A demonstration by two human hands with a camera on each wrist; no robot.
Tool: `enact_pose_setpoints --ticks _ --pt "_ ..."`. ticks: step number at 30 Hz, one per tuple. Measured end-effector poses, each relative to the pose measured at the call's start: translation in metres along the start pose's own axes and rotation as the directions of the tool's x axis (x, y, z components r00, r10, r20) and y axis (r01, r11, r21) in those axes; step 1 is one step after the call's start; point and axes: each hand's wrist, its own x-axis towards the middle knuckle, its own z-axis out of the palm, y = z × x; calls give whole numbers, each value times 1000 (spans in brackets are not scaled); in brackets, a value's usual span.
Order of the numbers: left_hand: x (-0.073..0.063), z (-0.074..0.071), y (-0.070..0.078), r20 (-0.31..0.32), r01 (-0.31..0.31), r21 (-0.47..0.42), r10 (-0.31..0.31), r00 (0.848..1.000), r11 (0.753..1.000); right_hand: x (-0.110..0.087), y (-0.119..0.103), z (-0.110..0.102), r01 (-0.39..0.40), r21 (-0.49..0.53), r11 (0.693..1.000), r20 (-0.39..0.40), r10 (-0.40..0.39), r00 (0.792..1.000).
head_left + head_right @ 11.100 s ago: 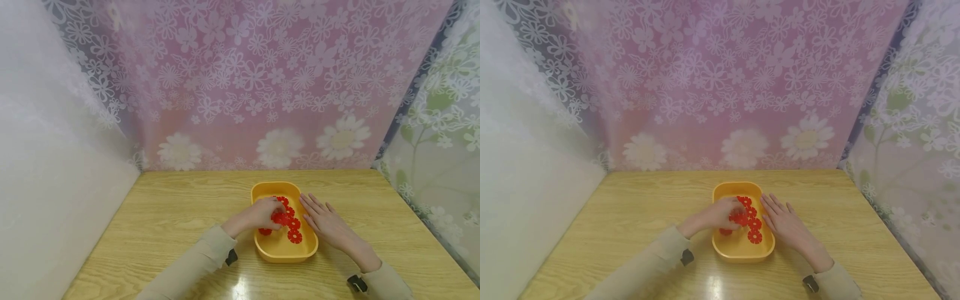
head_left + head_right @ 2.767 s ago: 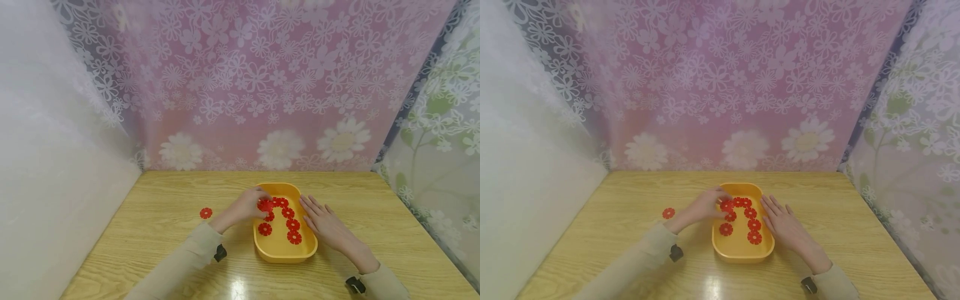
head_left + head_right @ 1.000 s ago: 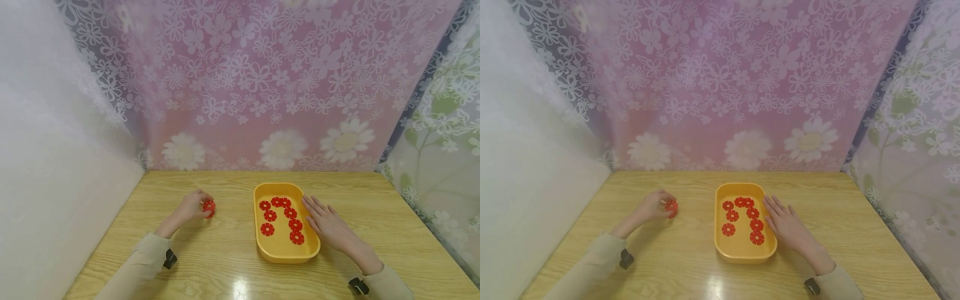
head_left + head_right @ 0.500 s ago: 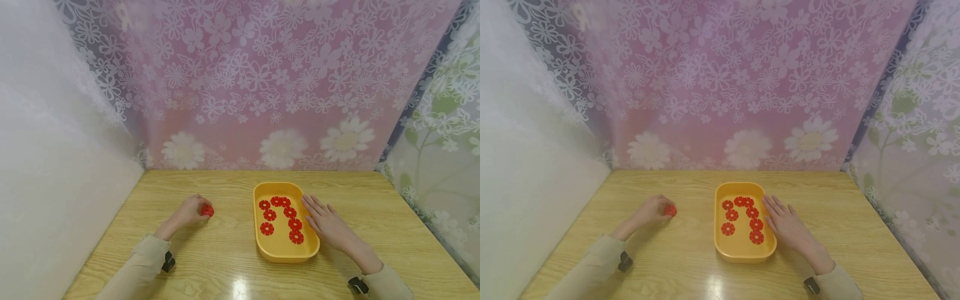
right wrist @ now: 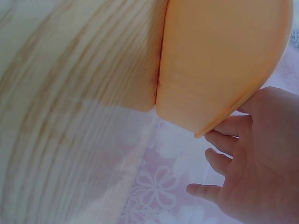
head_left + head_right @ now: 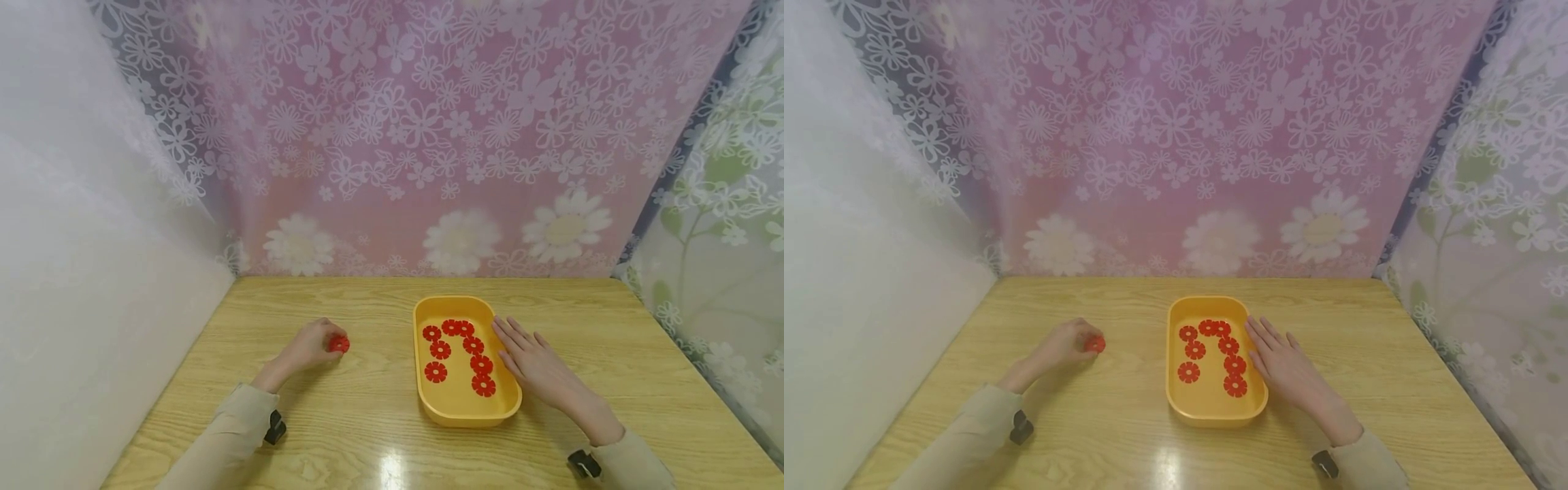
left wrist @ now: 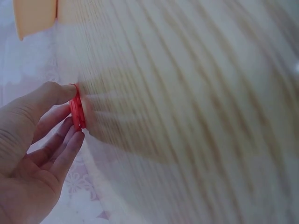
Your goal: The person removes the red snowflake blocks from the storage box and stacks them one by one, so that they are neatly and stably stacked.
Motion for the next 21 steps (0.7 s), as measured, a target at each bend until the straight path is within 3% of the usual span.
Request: enact_pose_setpoints --ticks 18,21 --pt "-1 0 1 16 -25 11 25 1000 1000 0 1 0 11 -5 1000 -5 -11 1000" --pt "0 -2 0 12 -9 -31 10 1000 999 0 1 0 14 -4 1000 -5 -14 1000"
